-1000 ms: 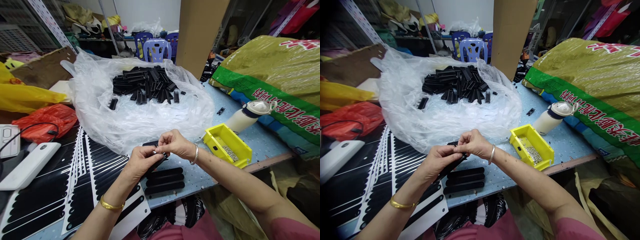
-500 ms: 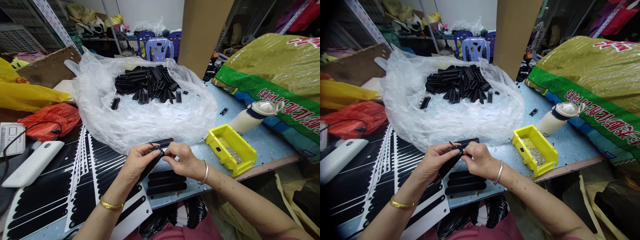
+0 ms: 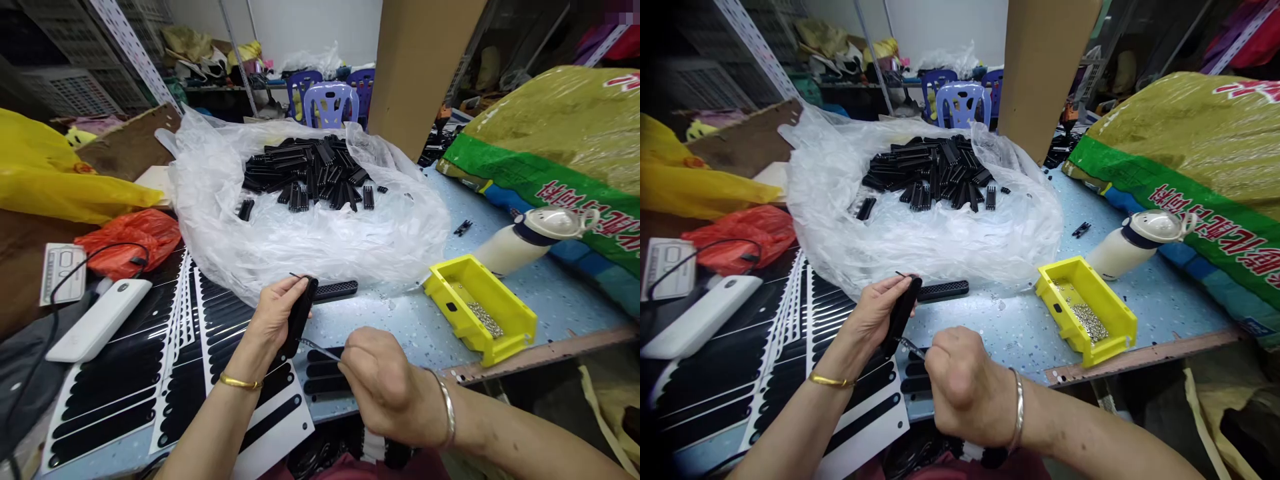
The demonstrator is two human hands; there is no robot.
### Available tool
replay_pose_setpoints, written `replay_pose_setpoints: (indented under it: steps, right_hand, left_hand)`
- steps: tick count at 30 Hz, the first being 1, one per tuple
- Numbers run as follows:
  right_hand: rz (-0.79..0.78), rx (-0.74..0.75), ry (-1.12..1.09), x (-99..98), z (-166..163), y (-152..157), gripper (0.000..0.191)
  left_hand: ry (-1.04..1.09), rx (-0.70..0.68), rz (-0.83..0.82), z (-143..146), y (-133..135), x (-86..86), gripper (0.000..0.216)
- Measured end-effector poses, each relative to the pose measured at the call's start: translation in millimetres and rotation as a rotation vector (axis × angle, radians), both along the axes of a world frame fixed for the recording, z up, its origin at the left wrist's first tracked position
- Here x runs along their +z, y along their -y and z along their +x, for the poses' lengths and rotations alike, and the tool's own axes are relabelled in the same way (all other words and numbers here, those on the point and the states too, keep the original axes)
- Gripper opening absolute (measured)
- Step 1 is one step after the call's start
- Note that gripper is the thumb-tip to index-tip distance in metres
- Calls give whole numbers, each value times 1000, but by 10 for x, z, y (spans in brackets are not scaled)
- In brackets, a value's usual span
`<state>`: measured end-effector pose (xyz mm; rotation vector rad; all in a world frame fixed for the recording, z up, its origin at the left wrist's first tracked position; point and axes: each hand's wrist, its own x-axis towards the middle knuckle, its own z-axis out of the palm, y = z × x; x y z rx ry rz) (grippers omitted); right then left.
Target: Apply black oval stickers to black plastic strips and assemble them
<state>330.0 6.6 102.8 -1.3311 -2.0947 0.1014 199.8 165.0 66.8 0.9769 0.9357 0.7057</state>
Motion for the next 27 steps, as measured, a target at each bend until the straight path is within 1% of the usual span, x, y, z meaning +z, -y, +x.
replay_pose_setpoints:
  steps: [2, 4, 5, 7, 9, 12, 13, 15, 18, 21, 24, 27]
  right_hand:
    - [-21, 59, 38, 131, -12, 148, 30]
    - [-59, 93, -15, 265, 10, 305, 29]
    - [-82, 67, -79, 321, 38, 375, 28]
    - [-122, -42, -218, 385, 131, 475, 23]
    - [-149, -170, -311, 370, 270, 503, 18]
    - [-196, -344, -409, 240, 524, 439, 21]
    - [-211, -386, -468, 193, 604, 407, 21]
    - [-222, -419, -593, 131, 730, 348, 19]
    - [-236, -380, -665, 151, 777, 292, 19]
    - [-337, -275, -613, 214, 621, 254, 22]
    - [-487, -114, -592, 173, 266, 252, 24]
    - [-650, -2, -665, -10, -193, 330, 26]
  left_hand:
    - [29, 51, 6, -53, -74, -22, 38]
    - [50, 86, 11, -120, -137, -31, 36]
    - [53, 105, 13, -154, -161, -31, 34]
    - [45, 102, 16, -213, -189, -27, 32]
    - [29, 14, 9, -242, -187, -23, 31]
    - [20, -182, -11, -231, -138, -20, 33]
    - [26, -217, -17, -224, -117, -15, 33]
    - [60, -231, -18, -238, -76, 11, 35]
    - [97, -178, -4, -402, -32, 102, 41]
    - [55, -73, 52, -753, 11, 230, 41]
    - [4, 83, 124, -1176, 99, 337, 39]
    - [-29, 173, 144, -1545, 259, 378, 37]
